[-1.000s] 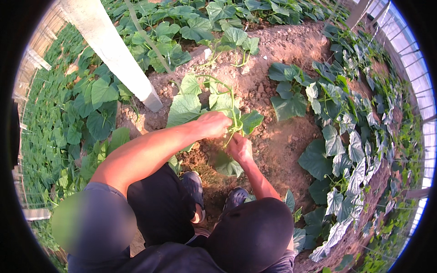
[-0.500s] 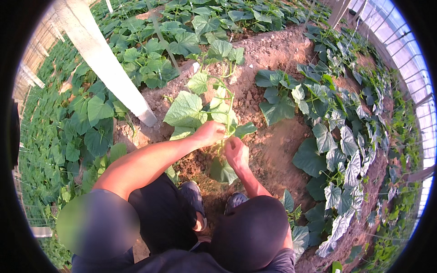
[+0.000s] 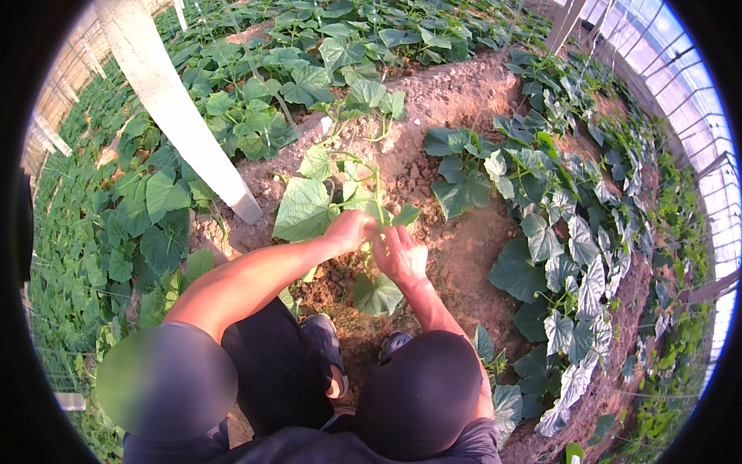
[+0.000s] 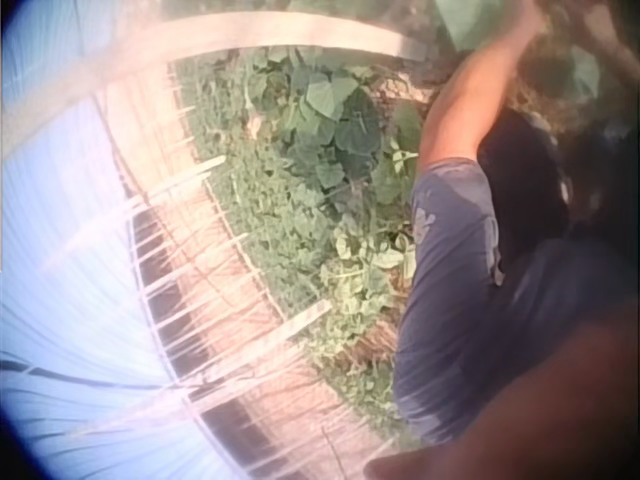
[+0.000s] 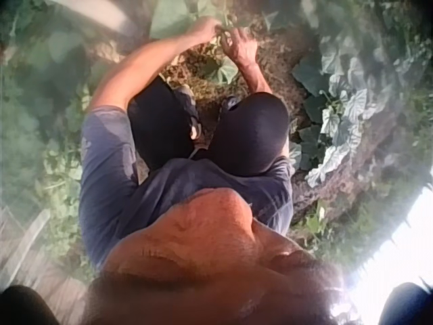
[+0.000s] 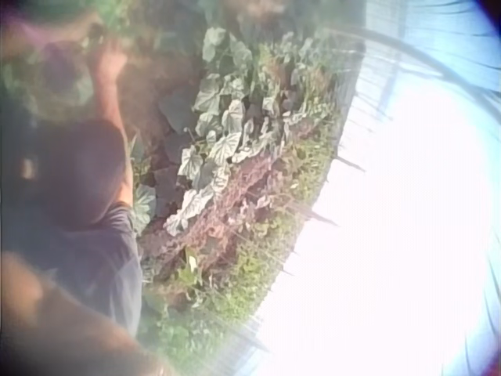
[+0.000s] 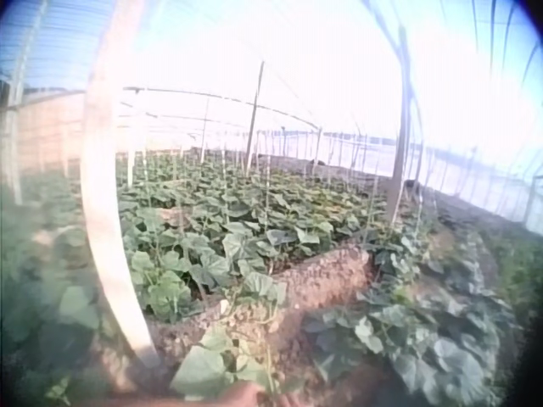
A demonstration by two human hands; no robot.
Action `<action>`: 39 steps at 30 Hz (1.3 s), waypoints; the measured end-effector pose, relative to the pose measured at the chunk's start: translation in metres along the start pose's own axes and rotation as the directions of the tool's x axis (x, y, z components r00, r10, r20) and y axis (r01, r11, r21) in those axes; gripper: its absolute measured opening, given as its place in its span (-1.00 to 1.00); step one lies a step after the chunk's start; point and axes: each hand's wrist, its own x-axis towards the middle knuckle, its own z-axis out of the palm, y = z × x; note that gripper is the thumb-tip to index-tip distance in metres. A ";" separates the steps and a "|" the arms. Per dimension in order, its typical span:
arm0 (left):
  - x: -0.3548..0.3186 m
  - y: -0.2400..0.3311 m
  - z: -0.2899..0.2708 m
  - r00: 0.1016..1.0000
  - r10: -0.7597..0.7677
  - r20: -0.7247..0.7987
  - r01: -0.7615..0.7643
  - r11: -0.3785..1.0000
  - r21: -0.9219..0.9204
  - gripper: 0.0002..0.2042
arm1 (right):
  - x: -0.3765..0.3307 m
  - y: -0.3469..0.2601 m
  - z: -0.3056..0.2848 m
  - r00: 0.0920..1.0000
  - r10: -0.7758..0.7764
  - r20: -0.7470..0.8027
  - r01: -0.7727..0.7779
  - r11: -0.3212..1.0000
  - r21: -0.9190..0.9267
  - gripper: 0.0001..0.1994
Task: The person sits on the ground in a greenhouse and uses their hands to prune and tie cucumber vines to vertical strings. They repeatedly remove small side shoots and leaves, then wrap the main vine around the support string to guide its growth.
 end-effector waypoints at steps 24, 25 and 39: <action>0.008 0.003 -0.011 0.987 -0.148 0.061 0.145 0.988 0.060 -0.85 | 0.009 0.006 0.007 0.954 0.216 0.207 -0.235 0.970 0.069 -0.79; 0.006 0.000 -0.012 0.990 -0.131 0.054 0.126 0.989 0.077 -0.84 | 0.011 0.002 0.006 0.961 0.189 0.200 -0.206 0.976 0.068 -0.82; 0.006 -0.004 -0.009 0.984 -0.149 0.102 0.148 0.989 0.024 -0.82 | 0.017 0.021 -0.011 0.882 0.296 0.365 -0.417 0.852 0.317 -0.75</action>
